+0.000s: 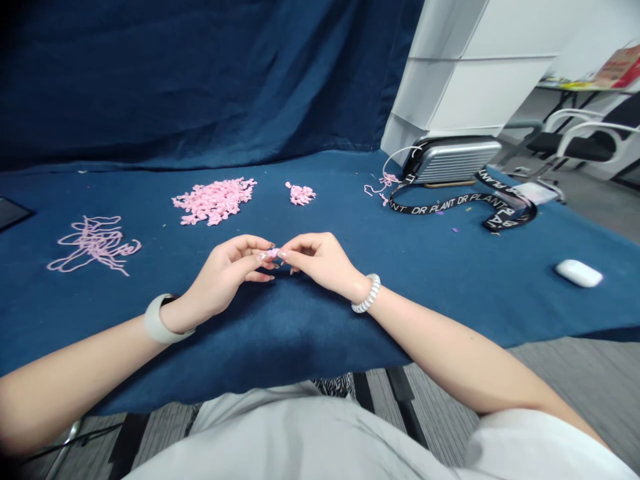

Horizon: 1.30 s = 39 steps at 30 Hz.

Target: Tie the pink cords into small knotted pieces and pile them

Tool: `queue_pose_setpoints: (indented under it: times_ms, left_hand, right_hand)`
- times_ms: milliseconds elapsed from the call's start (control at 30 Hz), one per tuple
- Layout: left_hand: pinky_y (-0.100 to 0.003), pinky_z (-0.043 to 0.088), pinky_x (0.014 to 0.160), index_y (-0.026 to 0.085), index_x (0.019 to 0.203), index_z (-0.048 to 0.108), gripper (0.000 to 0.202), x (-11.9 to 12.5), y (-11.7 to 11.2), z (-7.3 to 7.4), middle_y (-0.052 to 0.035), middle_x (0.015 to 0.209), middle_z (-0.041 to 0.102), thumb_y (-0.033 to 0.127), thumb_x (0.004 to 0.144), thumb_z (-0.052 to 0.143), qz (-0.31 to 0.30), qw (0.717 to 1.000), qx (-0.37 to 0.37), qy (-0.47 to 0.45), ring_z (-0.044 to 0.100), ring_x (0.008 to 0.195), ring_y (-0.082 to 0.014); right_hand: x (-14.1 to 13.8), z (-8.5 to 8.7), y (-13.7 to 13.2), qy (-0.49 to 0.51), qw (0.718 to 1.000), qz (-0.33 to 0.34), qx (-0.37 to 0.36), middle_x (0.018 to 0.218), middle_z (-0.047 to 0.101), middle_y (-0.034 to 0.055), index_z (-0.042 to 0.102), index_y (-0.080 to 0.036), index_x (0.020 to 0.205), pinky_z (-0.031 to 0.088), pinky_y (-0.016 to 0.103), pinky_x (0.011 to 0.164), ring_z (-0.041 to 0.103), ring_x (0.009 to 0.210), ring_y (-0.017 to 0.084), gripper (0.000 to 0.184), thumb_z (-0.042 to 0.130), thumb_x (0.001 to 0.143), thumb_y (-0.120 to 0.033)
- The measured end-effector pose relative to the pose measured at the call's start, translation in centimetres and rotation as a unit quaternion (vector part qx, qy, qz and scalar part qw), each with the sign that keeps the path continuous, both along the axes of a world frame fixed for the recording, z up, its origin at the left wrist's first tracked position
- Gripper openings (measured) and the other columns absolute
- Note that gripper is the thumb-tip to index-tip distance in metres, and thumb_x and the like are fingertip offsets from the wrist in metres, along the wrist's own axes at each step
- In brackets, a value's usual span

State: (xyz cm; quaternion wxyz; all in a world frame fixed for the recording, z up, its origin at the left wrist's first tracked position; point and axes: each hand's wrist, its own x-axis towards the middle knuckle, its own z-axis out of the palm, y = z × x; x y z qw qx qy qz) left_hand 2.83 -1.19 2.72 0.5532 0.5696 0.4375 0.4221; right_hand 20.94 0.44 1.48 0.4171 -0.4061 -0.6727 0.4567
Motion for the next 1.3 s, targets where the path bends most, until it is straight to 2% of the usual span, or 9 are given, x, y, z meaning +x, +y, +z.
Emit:
queue_pose_setpoints:
  times_ms: [167,400,600,767,933,1100,1300]
  left_hand:
    - [-0.027,0.056,0.064,0.014,0.083,0.064,0.027,0.1,-0.1,0.1,-0.0068,0.081,0.067,0.039,0.074,0.066,-0.013,0.998,0.023,0.049,0.064,0.078,-0.018]
    - [-0.026,0.057,0.062,0.014,0.08,0.064,0.025,0.1,-0.1,0.0,-0.0054,0.077,0.067,0.038,0.076,0.064,0.01,0.998,0.034,0.046,0.064,0.074,-0.0168]
    - [-0.027,0.058,0.062,0.015,0.083,0.062,0.025,0.0,0.3,-0.5,-0.004,0.078,0.065,0.039,0.079,0.061,0.016,0.999,0.03,0.025,0.064,0.078,-0.0167]
    - [-0.025,0.058,0.06,0.015,0.095,0.063,0.031,0.1,0.1,-0.6,-0.0051,0.086,0.067,0.039,0.075,0.065,-0.023,0.999,0.019,0.045,0.064,0.081,-0.0171]
    - [-0.023,0.057,0.057,0.012,0.083,0.063,0.028,0.2,0.1,-0.6,-0.0038,0.073,0.063,0.039,0.079,0.061,-0.001,0.997,0.034,0.063,0.062,0.07,-0.0139]
    - [-0.022,0.056,0.053,0.012,0.075,0.058,0.031,0.2,0.3,-0.9,-0.0014,0.066,0.059,0.043,0.079,0.06,0.015,0.997,0.032,0.066,0.058,0.06,-0.0102]
    - [-0.021,0.056,0.052,0.012,0.072,0.057,0.032,0.1,0.3,-1.2,-0.0009,0.065,0.058,0.044,0.077,0.063,0.015,0.998,0.023,0.054,0.056,0.059,-0.0093]
  right_hand:
    - [0.0,0.0,0.0,-0.007,1.0,-0.004,0.01,0.067,0.067,0.004,0.068,-0.012,0.075,0.047,0.022,0.053,0.057,0.055,0.01,0.022,0.066,0.075,-0.034]
    - [0.1,0.0,0.0,-0.008,1.0,-0.007,0.014,0.065,0.066,0.0033,0.067,-0.012,0.073,0.047,0.023,0.054,0.056,0.055,0.01,0.022,0.066,0.075,-0.034]
    - [0.1,0.0,0.1,-0.011,1.0,-0.005,0.004,0.065,0.065,0.0031,0.067,-0.012,0.074,0.046,0.023,0.054,0.056,0.055,0.01,0.021,0.066,0.075,-0.033]
    - [-0.1,0.0,0.0,-0.017,1.0,0.004,-0.006,0.065,0.064,0.003,0.067,-0.013,0.073,0.047,0.024,0.055,0.056,0.056,0.011,0.021,0.066,0.074,-0.034]
    - [-0.2,-0.1,-0.1,-0.036,0.999,0.005,-0.006,0.062,0.062,0.0027,0.065,-0.012,0.071,0.044,0.024,0.054,0.054,0.056,0.011,0.025,0.066,0.074,-0.037]
    - [-0.2,0.0,-0.2,-0.038,0.998,0.04,-0.015,0.063,0.06,0.0019,0.064,-0.013,0.076,0.044,0.024,0.056,0.054,0.057,0.01,0.025,0.061,0.078,-0.037]
    - [-0.5,-0.2,-0.2,-0.052,0.997,0.055,-0.02,0.065,0.06,0.0016,0.063,-0.013,0.078,0.044,0.023,0.057,0.054,0.058,0.01,0.025,0.057,0.081,-0.037]
